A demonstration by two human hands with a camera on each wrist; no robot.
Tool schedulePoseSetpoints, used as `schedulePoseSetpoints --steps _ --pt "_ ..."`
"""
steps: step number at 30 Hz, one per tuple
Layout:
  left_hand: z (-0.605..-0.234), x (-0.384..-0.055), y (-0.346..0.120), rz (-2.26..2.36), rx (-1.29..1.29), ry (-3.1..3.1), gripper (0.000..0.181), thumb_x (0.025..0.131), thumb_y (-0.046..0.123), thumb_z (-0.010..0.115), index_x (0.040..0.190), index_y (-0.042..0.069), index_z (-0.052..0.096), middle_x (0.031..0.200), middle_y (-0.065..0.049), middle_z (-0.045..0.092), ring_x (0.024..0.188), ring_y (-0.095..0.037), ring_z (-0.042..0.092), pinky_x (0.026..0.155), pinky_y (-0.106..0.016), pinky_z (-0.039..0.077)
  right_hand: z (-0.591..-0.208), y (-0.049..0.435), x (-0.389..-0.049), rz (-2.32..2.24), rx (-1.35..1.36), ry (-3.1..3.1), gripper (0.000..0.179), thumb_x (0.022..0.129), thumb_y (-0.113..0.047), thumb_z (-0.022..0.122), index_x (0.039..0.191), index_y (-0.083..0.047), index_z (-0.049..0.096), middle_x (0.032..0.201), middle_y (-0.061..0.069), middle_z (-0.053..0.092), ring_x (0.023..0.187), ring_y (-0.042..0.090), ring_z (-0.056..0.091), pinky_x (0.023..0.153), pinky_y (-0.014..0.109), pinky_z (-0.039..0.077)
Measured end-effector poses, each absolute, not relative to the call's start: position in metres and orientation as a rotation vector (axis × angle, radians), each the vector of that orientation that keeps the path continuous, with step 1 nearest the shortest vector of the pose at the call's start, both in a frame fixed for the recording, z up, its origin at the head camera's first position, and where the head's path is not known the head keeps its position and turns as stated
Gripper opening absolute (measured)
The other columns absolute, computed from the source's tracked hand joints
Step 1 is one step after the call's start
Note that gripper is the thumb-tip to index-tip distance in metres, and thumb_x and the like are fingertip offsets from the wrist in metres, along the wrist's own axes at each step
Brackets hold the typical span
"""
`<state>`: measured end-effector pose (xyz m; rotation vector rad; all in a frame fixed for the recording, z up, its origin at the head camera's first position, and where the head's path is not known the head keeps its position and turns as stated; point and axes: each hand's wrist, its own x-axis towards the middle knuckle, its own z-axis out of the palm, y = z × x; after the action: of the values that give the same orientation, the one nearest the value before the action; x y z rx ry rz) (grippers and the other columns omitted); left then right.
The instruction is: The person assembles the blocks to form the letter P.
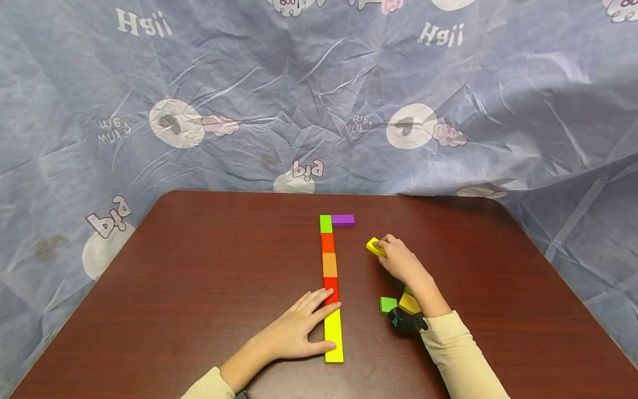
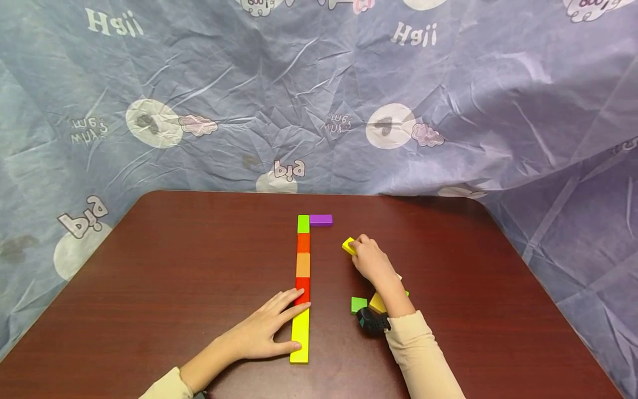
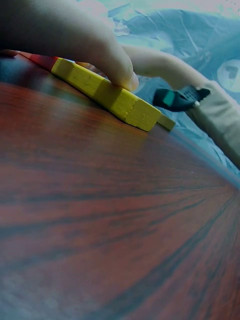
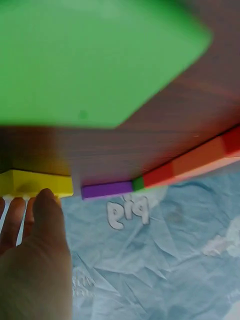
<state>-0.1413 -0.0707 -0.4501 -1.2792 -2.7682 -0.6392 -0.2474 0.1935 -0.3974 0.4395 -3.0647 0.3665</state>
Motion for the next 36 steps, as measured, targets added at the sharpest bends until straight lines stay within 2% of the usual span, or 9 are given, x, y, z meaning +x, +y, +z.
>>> schedulePoseSetpoints --steps 6,11,19,36 --pt "-0.45 -0.141 -0.071 -0.655 -1.28 -2.773 0.069 0.086 0.06 0.043 0.142 0.023 0.03 0.151 -0.003 0.021 0.14 -0.02 0.02 0.113 -0.041 0.023 -0.405 0.191 -0.276 0.401 0.393 -2.934 0.026 0.081 0.002 0.057 0.106 0.002 0.063 0.102 0.017 0.057 0.091 0.032 0.057 0.071 0.048 0.052" --pt "-0.452 -0.141 -0.071 -0.662 -1.28 -2.784 0.068 0.086 0.061 0.042 0.142 0.024 0.03 0.151 -0.002 0.021 0.14 -0.02 0.02 0.112 -0.042 0.024 -0.412 0.187 -0.293 0.461 0.359 -2.847 0.02 0.082 0.003 0.056 0.1 0.003 0.065 0.097 0.017 0.059 0.089 0.034 0.058 0.075 0.047 0.051" --pt "-0.455 -0.142 -0.071 -0.651 -1.284 -2.78 0.068 0.086 0.062 0.041 0.143 0.025 0.029 0.152 -0.001 0.02 0.14 -0.02 0.019 0.112 -0.043 0.024 -0.416 0.178 -0.302 0.521 0.255 -2.846 0.022 0.085 0.002 0.052 0.103 0.003 0.065 0.103 0.017 0.059 0.098 0.034 0.057 0.081 0.047 0.05" --pt "-0.451 -0.142 -0.071 -0.66 -1.278 -2.793 0.068 0.086 0.061 0.041 0.143 0.025 0.029 0.152 -0.001 0.019 0.14 -0.02 0.02 0.112 -0.043 0.024 -0.419 0.172 -0.308 0.537 0.255 -2.816 0.023 0.086 0.002 0.052 0.104 0.002 0.066 0.106 0.016 0.06 0.101 0.033 0.056 0.083 0.045 0.05"
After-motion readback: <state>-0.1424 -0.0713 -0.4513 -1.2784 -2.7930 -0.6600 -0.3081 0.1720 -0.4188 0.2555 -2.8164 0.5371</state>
